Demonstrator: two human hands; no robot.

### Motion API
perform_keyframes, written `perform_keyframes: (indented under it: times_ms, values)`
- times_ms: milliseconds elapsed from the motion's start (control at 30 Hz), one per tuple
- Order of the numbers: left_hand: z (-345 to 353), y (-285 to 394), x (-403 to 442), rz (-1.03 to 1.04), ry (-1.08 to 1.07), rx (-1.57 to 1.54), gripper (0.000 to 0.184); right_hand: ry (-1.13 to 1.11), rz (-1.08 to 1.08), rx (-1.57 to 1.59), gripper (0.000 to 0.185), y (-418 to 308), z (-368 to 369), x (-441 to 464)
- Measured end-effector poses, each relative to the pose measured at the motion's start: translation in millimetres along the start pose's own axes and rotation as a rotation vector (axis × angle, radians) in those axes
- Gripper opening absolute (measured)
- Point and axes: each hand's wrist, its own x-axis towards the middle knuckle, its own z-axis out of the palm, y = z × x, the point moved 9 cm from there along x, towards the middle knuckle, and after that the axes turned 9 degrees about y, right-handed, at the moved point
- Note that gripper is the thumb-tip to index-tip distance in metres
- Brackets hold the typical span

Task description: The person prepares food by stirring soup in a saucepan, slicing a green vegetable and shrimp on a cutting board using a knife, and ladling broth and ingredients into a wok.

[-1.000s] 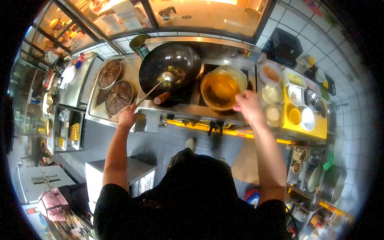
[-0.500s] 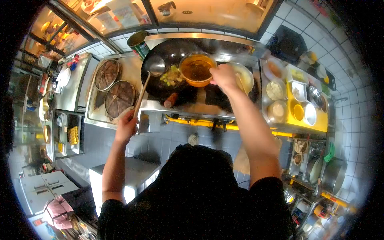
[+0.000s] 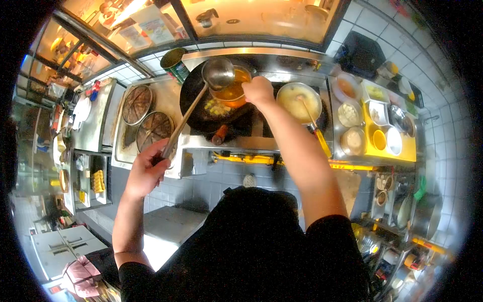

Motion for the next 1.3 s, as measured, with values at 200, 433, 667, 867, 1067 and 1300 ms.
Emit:
perform_keyframes:
  times_ms: [200,433,667,867,1067,1300]
  values:
    - [7.4,12.0,8.7,0.114,-0.012,0.245,0.047,0.046,-0.060,-0.194,0.038,3.9,5.8,9.5]
    - [14.7,8.5,17.0,-0.121,-0.113,0.042,0.047,0.074,-0.115,-0.245,0.037,6.3,5.9,17.9]
    - [14.2,7.9,25.3,-0.203,-0.123,-0.497,0.048,-0.005,-0.022,-0.175,0.034,1.1,0.4,14.1]
    - [-0.8,8.1,23.5,-0.230,-0.044,-0.752,0.044,0.043,-0.063,-0.158,0.036,6.7,-2.4,16.6]
    - [-17.7,-17.6,30.4,-0.193,0.005,-0.703,0.046,0.017,0.005,-0.094,0.036,16.3,-18.6,10.8]
    - [-0.3,-92.2,53.6,-0.217,0.038,-0.262,0.049,0.045,-0.010,-0.039,0.034,21.8,-53.3,2.8]
